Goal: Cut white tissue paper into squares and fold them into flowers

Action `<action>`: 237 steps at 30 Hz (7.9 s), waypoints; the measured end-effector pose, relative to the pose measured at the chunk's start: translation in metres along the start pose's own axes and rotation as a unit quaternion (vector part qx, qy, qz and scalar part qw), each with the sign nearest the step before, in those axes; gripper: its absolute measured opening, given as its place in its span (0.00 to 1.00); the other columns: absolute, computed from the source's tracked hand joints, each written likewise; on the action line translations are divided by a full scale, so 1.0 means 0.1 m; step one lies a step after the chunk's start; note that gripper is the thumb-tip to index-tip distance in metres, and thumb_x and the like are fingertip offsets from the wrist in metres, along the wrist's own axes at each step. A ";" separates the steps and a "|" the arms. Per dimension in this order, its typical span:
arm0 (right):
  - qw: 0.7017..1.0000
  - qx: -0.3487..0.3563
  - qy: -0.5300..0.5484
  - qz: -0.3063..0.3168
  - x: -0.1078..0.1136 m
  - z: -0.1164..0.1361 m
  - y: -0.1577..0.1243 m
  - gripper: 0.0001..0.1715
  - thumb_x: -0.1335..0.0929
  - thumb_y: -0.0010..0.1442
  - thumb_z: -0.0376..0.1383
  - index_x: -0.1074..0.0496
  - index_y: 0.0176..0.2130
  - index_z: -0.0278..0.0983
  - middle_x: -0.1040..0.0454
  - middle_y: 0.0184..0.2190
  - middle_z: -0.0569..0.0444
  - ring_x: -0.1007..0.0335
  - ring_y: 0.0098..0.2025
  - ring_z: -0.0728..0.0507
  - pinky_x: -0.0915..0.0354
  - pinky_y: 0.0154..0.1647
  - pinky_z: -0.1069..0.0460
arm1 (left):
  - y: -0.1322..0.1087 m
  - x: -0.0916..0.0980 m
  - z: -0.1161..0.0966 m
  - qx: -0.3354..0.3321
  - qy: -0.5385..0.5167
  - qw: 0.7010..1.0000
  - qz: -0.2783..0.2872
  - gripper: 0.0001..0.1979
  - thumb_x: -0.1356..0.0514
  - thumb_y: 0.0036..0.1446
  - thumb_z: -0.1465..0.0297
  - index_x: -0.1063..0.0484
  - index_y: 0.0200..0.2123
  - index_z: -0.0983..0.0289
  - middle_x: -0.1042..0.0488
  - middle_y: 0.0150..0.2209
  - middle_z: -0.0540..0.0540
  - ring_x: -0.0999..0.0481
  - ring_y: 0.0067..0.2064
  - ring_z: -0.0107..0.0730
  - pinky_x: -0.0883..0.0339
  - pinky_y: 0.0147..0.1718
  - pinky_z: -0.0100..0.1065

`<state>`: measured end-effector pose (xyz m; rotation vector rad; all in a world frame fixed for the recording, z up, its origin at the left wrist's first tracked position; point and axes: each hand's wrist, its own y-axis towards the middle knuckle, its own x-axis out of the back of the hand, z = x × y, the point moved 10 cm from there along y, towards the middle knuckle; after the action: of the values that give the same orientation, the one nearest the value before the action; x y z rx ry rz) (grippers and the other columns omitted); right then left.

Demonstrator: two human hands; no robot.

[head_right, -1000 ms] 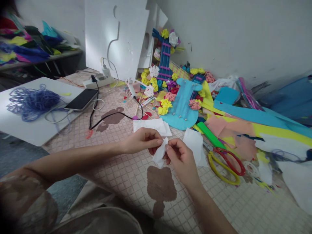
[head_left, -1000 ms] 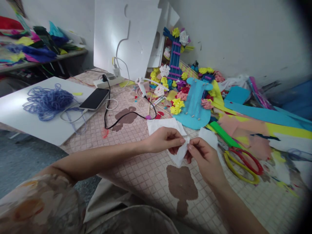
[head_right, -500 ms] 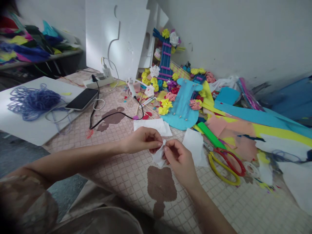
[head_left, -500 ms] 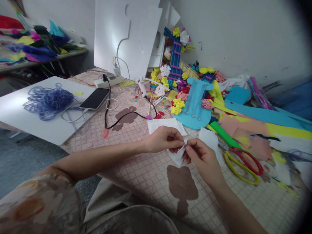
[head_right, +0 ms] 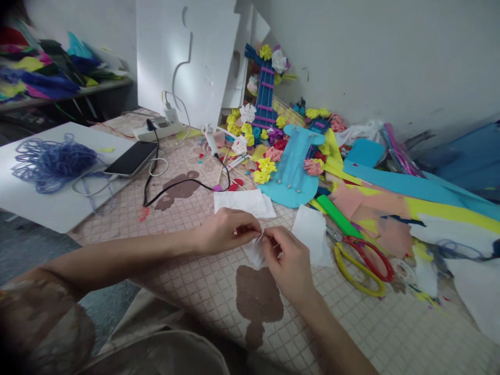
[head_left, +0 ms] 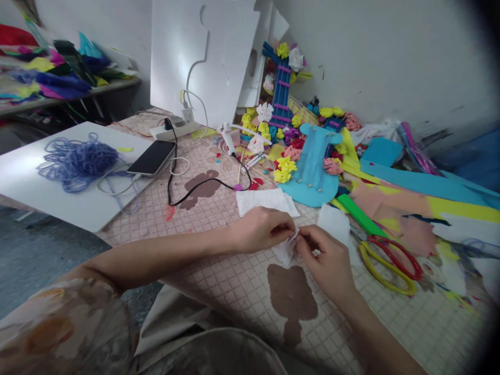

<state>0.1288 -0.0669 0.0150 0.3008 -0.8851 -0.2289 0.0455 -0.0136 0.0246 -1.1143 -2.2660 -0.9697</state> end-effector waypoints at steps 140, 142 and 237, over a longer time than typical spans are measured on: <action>0.994 -0.083 0.070 -0.010 0.02 -0.09 0.00 0.05 0.36 0.57 0.35 0.31 0.31 0.37 0.29 0.23 0.57 0.31 0.24 0.48 0.35 0.26 0.53 | 0.01 -0.05 0.11 0.069 -0.080 0.994 0.011 0.07 0.46 0.54 0.73 0.28 0.31 0.68 0.26 0.26 0.51 0.31 0.27 0.20 0.38 0.27 0.22; 0.995 -0.078 0.061 -0.018 0.04 -0.07 0.00 0.04 0.35 0.57 0.35 0.31 0.31 0.37 0.29 0.25 0.56 0.30 0.24 0.48 0.34 0.26 0.53 | 0.01 -0.05 0.09 0.066 -0.080 0.995 0.007 0.07 0.46 0.54 0.74 0.28 0.31 0.68 0.26 0.26 0.51 0.31 0.27 0.20 0.38 0.28 0.22; 0.956 -0.163 0.241 -0.026 -0.03 -0.36 -0.02 0.04 0.34 0.57 0.37 0.32 0.32 0.38 0.31 0.23 0.59 0.34 0.24 0.50 0.35 0.26 0.54 | -0.04 -0.17 0.31 0.196 -0.326 0.925 0.016 0.14 0.44 0.56 0.61 0.34 0.31 0.69 0.27 0.28 0.55 0.27 0.28 0.24 0.30 0.27 0.27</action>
<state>0.1548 -0.0618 -0.0093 0.0624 -0.3462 -0.3283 0.0501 -0.0002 -0.0082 -1.4187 -2.7604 -0.0886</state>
